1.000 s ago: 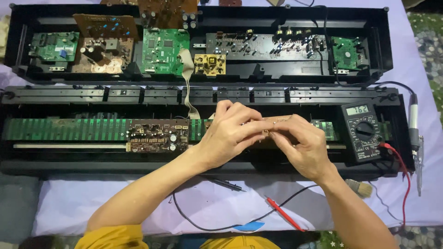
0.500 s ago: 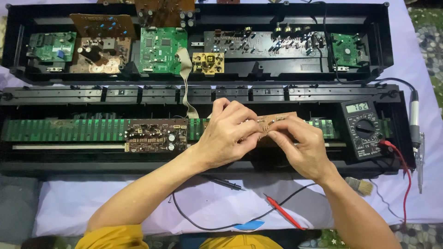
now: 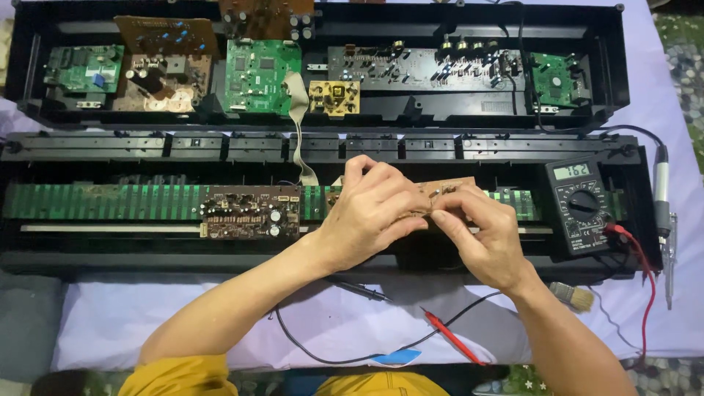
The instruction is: The person uses a multimeter to test various points on the circuit boards of a disassembled electronic device. They then use a soldering iron to apply heat to specific components on the board.
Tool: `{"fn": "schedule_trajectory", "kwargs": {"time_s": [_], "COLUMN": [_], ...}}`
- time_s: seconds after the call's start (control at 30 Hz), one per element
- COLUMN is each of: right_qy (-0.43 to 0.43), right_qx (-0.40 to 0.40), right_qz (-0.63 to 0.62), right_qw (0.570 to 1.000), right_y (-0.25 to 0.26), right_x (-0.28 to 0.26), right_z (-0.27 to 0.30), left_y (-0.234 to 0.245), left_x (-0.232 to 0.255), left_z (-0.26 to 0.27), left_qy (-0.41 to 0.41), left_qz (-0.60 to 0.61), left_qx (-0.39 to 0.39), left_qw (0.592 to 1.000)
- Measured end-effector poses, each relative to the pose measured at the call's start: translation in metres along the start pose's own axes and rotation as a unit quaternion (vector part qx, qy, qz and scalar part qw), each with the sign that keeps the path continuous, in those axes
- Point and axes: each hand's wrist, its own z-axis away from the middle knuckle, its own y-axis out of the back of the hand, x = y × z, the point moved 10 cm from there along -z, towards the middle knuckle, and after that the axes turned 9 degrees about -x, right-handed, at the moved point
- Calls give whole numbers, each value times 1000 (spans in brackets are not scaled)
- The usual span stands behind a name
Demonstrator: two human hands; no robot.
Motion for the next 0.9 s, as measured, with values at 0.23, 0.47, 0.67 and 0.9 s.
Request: {"fn": "schedule_trajectory", "kwargs": {"time_s": [0.23,0.47,0.67,0.9], "right_qy": [21,51,-25,26], "right_qx": [14,32,125,131], "right_qz": [11,52,-294,-352], "right_qw": [1000,997,947,926], "right_y": [1,5,25,32], "right_x": [-2,-5,34,18], "right_z": [3,9,24,21], "left_y": [4,0,40,-32], "left_x": [-6,-22,-10,21], "left_z": [-1,2,-7,12], "left_qy": [16,67,48,-29], "left_qz": [14,61,-27,-110], "left_qx": [-6,-83,-100,-146], "left_qw": [1000,992,993,983]}}
